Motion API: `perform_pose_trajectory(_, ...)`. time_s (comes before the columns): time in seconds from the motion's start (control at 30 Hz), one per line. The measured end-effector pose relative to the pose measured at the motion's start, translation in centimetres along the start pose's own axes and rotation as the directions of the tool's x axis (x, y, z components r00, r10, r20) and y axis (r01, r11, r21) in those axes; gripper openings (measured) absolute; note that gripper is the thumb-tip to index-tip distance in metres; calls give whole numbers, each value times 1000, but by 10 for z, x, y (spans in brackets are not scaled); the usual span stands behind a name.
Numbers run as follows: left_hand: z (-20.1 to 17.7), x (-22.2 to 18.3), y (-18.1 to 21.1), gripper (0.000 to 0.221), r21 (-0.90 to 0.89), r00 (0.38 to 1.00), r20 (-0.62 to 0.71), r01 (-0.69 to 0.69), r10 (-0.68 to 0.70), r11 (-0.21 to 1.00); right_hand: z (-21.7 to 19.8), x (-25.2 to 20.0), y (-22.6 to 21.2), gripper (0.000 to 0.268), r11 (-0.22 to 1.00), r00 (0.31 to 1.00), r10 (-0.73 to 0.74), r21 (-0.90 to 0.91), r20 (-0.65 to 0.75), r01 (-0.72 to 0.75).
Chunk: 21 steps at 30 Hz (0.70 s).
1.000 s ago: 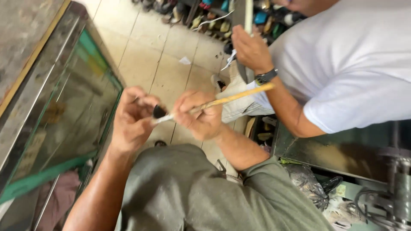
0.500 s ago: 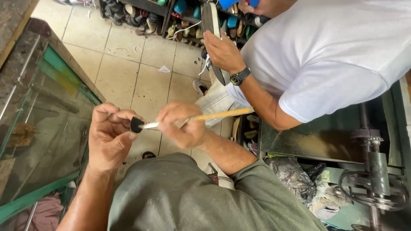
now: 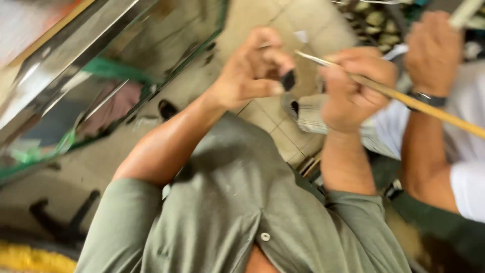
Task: Applying glue to replacement heel tips and attaching them to the heels of various shoes at a repair bench.
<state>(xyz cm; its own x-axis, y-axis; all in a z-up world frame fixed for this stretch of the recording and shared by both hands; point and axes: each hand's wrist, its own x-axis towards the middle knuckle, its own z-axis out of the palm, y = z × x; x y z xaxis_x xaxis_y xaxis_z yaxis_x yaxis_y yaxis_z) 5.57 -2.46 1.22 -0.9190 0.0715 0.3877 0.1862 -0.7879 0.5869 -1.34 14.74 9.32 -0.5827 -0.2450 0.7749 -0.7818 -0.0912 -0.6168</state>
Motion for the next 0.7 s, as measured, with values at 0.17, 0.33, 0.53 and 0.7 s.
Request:
perform_pose_trajectory(0.17,2,-13,17,52,50,994,-44,-100,102,994,-1,-13,-7,17,992,978,-49,125,204,24)
perform_pose_trajectory(0.33,2,-24,29,52,62,990,-59,-127,131,990,12,-15,1,18,988,976,-94,140,195,67)
perform_pose_trajectory(0.53,8,-42,37,53,109,984,-104,-134,145,985,30,-4,3,17,948,975,56,294,216,-119)
perform_pose_trajectory(0.7,9,-60,49,53,159,961,-170,-190,216,969,50,-10,7,15,948,958,-129,316,257,42)
